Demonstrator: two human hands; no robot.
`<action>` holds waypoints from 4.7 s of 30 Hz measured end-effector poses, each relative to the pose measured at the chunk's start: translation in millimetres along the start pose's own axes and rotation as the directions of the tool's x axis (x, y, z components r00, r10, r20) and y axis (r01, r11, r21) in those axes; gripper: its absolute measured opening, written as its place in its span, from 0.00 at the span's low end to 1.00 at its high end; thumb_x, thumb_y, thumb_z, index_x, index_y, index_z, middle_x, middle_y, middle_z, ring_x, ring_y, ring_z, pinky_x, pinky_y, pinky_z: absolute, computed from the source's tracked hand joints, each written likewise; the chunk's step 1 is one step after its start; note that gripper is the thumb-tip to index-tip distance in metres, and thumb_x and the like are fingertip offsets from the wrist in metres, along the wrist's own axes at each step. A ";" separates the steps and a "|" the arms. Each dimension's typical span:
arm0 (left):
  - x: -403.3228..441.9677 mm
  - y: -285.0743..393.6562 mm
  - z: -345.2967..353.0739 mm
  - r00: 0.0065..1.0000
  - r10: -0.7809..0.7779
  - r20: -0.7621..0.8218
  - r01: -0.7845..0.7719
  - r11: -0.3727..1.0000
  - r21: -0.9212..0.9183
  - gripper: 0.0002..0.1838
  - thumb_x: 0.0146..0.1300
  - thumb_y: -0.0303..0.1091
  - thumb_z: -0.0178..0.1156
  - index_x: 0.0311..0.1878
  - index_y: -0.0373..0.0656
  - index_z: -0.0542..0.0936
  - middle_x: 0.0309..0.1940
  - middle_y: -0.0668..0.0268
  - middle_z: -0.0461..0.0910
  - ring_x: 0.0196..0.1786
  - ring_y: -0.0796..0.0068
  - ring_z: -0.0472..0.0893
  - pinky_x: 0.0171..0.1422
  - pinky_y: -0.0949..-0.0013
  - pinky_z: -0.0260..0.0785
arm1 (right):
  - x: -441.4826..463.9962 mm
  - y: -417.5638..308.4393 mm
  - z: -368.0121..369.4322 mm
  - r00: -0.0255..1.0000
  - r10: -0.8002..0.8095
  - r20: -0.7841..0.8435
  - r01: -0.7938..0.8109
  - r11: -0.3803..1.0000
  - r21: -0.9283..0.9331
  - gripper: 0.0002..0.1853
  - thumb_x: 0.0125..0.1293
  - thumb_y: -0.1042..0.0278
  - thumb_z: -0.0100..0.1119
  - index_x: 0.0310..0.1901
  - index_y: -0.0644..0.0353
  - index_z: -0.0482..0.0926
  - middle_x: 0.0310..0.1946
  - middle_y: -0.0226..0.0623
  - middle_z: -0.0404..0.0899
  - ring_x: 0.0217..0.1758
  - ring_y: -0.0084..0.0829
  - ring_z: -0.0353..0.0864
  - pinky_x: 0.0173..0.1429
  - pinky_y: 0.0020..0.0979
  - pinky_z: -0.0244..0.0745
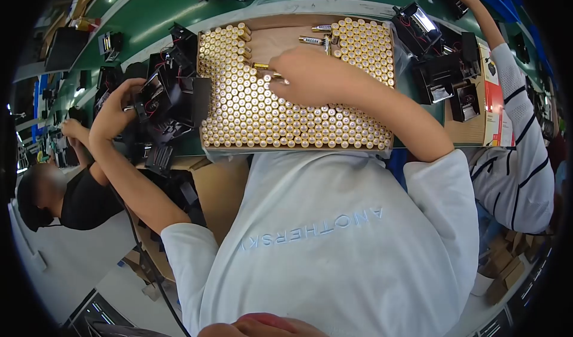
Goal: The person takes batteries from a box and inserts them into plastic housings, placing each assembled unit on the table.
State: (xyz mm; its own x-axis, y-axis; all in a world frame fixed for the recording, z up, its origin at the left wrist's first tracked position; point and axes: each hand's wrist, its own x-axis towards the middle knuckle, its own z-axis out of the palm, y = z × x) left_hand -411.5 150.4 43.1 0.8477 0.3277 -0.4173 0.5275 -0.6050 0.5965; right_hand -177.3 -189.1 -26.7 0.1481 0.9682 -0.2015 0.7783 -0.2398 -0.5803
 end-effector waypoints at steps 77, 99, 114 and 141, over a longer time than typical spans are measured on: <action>336.4 219.0 146.7 0.962 0.258 -0.086 -0.129 0.155 -0.979 0.14 0.73 0.34 0.43 0.55 0.38 0.70 0.44 0.55 0.78 0.44 0.61 0.83 0.46 0.49 0.81 | 113.7 141.2 -160.5 0.691 -0.194 -0.697 -0.151 0.904 -0.401 0.15 0.65 0.61 0.60 0.47 0.63 0.78 0.34 0.50 0.83 0.45 0.50 0.82 0.51 0.46 0.73; 337.5 179.4 105.1 0.898 0.072 -0.435 -0.320 0.785 -0.530 0.33 0.43 0.26 0.67 0.56 0.32 0.68 0.40 0.51 0.79 0.44 0.58 0.82 0.42 0.56 0.79 | 77.1 69.3 -109.1 0.881 0.231 -0.414 -0.342 0.915 -0.215 0.18 0.62 0.57 0.63 0.29 0.67 0.85 0.20 0.49 0.81 0.23 0.43 0.84 0.36 0.38 0.81; 342.4 252.0 123.3 0.782 0.463 -0.417 -0.377 0.884 0.276 0.24 0.58 0.44 0.59 0.55 0.40 0.74 0.51 0.44 0.80 0.55 0.45 0.79 0.59 0.50 0.70 | 36.0 24.4 -36.4 0.895 0.317 0.314 -0.144 0.871 -0.470 0.11 0.47 0.73 0.64 0.32 0.72 0.85 0.33 0.57 0.84 0.40 0.50 0.86 0.42 0.43 0.81; 347.3 252.4 184.3 0.974 0.200 -0.107 -0.100 -0.046 -0.994 0.13 0.71 0.29 0.51 0.54 0.33 0.70 0.50 0.52 0.73 0.53 0.55 0.79 0.59 0.46 0.74 | 59.7 164.3 -200.4 0.745 0.311 -0.590 -0.394 0.919 -0.012 0.18 0.53 0.52 0.69 0.25 0.62 0.87 0.19 0.42 0.83 0.26 0.37 0.85 0.41 0.34 0.81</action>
State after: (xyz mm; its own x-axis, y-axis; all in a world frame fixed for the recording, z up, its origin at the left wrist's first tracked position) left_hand 5.5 -22.2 -77.6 0.9373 0.2754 -0.2137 -0.0520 0.7166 0.6956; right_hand 81.7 -156.4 24.0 0.7129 0.6881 0.1352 0.6644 -0.6011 -0.4440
